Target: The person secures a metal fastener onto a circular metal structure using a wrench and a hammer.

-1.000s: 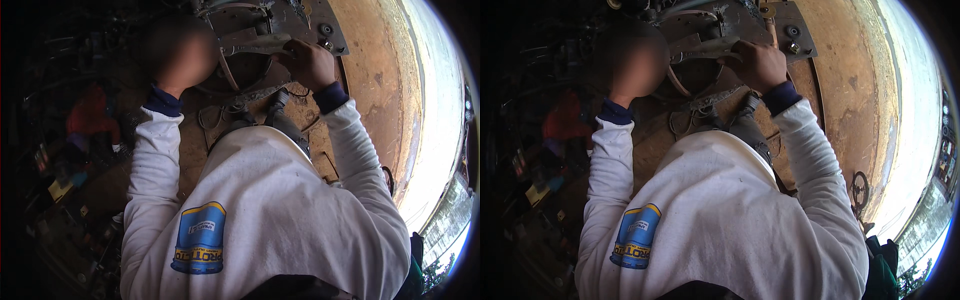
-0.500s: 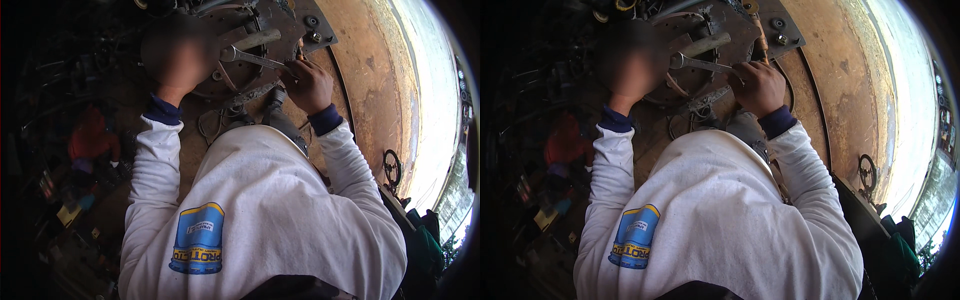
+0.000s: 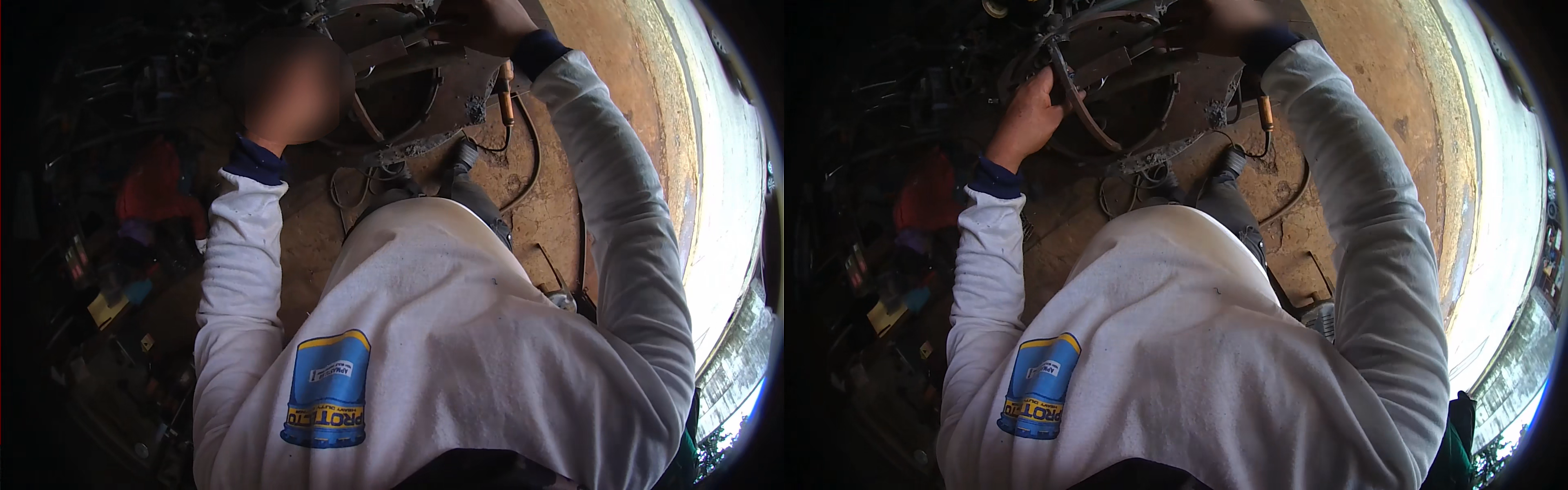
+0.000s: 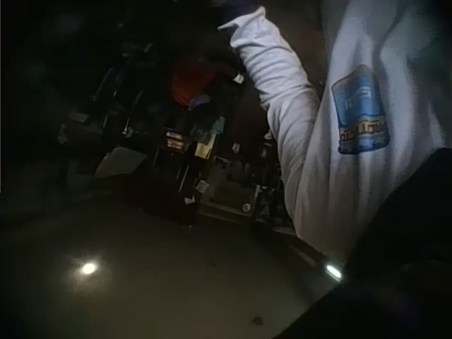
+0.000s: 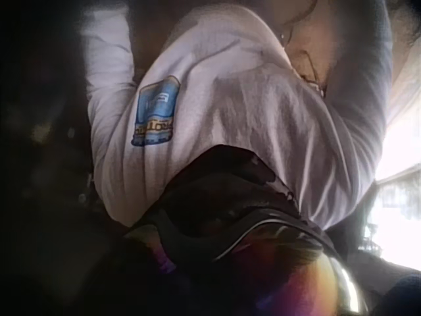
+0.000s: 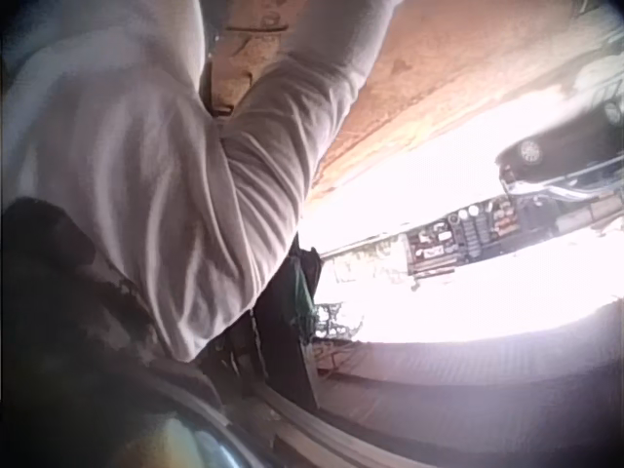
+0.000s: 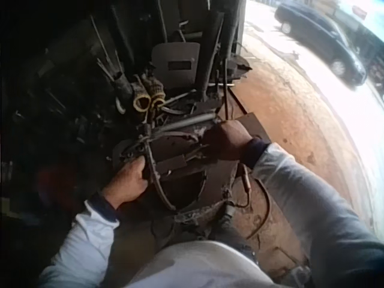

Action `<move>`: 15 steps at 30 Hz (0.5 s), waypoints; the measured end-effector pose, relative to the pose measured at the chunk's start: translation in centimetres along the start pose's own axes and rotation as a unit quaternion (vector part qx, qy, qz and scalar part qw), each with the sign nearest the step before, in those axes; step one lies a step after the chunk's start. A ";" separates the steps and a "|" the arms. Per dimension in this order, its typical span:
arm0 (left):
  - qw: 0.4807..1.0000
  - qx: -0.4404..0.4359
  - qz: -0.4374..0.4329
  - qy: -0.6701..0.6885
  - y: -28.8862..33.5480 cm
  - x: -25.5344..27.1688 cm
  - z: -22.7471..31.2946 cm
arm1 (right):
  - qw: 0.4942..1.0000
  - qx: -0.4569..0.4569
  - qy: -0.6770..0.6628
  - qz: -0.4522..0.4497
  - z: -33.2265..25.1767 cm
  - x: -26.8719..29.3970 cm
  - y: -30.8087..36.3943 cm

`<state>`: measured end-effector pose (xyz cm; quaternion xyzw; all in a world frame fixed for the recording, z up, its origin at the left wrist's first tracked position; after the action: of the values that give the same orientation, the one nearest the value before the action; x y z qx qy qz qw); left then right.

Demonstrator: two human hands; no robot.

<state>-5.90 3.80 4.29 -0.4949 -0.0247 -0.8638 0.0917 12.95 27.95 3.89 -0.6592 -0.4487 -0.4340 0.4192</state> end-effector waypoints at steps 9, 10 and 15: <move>0.999 0.026 -0.020 -0.022 0.2 0.0 -0.4 | 0.981 -0.172 -0.065 0.066 -5.7 -0.8 6.3; 0.999 0.022 -0.016 -0.024 0.3 0.1 -0.5 | 0.972 -0.211 -0.070 0.073 -7.6 -0.8 7.7; 1.000 0.015 -0.018 0.010 -0.2 0.1 0.3 | 0.934 -0.296 -0.121 0.158 -14.5 -2.8 12.5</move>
<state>-5.79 3.96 4.55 -0.4845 -0.0455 -0.8696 0.0834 21.43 10.56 3.13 -0.8630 -0.2378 -0.3926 0.2111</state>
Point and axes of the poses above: each hand's wrist, its own y-axis away from the middle knuckle, its own x-axis out of the back of the hand, z = x × y, the point moved 3 cm from there along -y, towards the middle knuckle, and after that the axes turned 4 degrees about -x, right-handed, at the moved point
